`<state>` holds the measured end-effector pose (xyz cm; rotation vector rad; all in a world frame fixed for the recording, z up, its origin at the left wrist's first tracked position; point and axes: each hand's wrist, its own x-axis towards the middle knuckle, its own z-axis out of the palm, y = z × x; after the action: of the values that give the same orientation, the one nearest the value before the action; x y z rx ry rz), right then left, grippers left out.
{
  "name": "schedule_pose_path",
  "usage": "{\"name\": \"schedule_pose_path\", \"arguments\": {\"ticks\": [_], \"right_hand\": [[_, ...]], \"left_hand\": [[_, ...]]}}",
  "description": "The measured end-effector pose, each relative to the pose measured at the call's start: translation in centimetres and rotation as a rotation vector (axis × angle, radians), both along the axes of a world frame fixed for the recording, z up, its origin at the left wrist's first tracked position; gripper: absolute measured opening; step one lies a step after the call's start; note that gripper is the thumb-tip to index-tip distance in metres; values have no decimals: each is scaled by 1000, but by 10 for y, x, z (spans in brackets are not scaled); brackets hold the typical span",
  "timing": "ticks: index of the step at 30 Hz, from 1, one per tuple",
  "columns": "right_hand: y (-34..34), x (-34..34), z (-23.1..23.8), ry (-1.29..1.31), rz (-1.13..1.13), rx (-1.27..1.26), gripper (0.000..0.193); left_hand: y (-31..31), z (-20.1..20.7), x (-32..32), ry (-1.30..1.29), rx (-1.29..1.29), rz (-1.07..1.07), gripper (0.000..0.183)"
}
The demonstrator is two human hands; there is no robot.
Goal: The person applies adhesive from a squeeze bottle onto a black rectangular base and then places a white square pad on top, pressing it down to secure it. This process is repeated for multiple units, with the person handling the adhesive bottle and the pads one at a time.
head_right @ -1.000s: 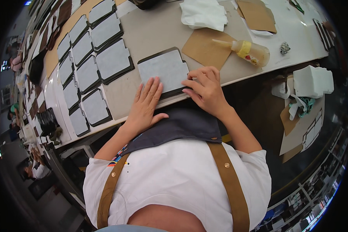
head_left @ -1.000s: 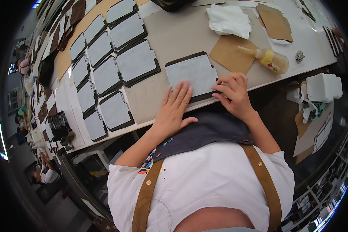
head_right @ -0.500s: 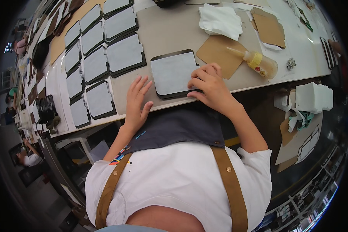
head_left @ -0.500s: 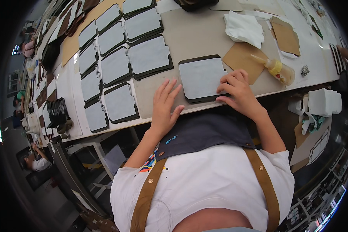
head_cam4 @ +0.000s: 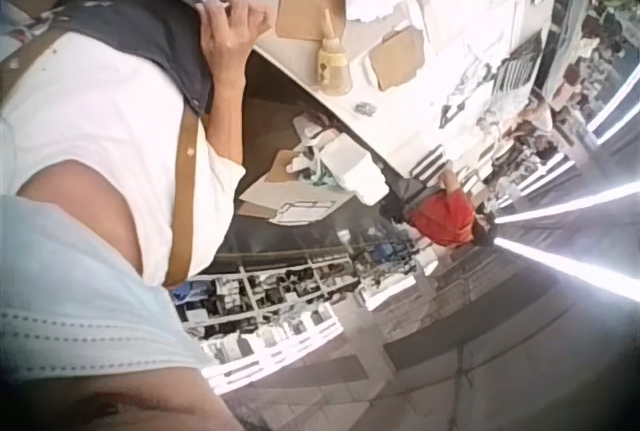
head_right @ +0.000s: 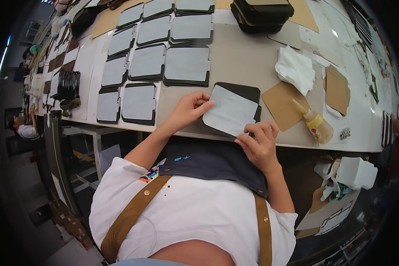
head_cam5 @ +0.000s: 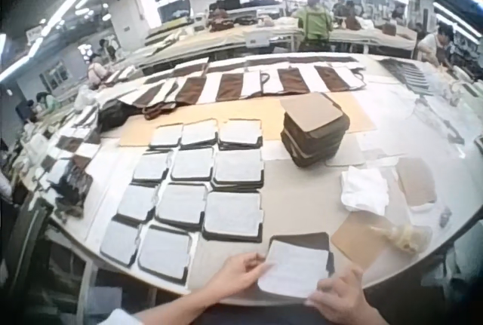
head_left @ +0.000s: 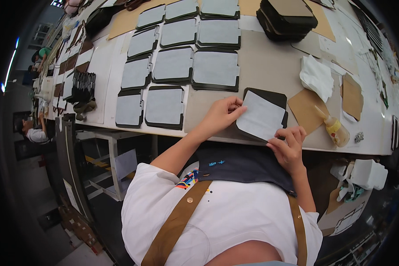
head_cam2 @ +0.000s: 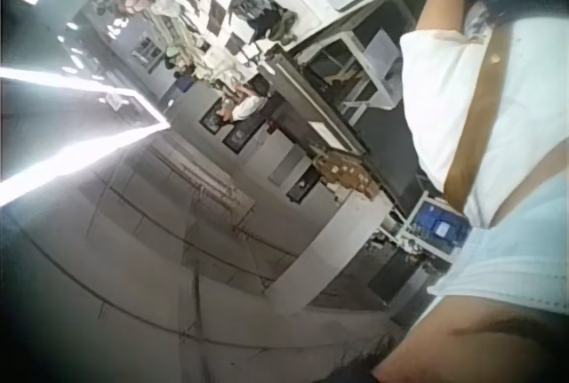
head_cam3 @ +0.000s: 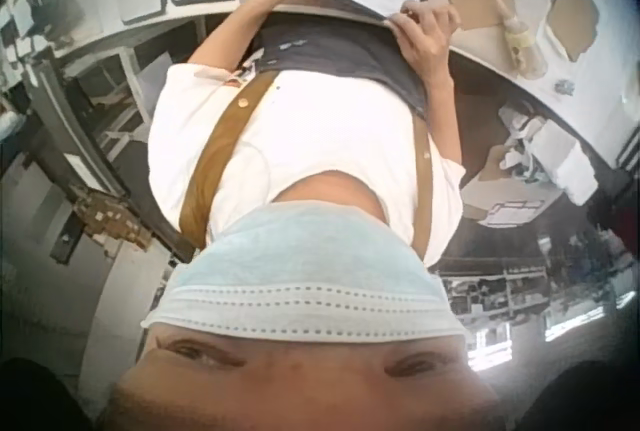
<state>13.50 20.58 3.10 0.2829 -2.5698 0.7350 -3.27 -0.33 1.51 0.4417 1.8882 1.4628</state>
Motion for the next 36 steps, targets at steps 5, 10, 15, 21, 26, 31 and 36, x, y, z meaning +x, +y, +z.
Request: {"name": "schedule_pose_path", "arguments": {"ticks": [5, 10, 15, 21, 26, 31, 36], "right_hand": [[8, 4, -9, -40, -187, -54, 24], [13, 3, -21, -13, -341, -59, 16], [9, -10, -32, 66, -461, -61, 14], [10, -12, -48, 118, -607, -33, 11], [5, -16, -43, 68, -653, 6, 11], [2, -17, -43, 12, -682, 7, 10], [0, -15, -42, 8, -710, 32, 13]], "left_hand": [[-36, 10, -19, 317, -77, 137, 18], [-118, 26, -65, 413, -40, 448, 14], [-159, 32, -179, 560, 103, 657, 25], [-184, -26, -370, 663, 126, 828, 29], [-194, -57, -459, 653, 77, 926, 29], [-206, -79, -512, 618, 10, 912, 31], [-190, -83, -502, 1261, -626, 973, 33]]}}
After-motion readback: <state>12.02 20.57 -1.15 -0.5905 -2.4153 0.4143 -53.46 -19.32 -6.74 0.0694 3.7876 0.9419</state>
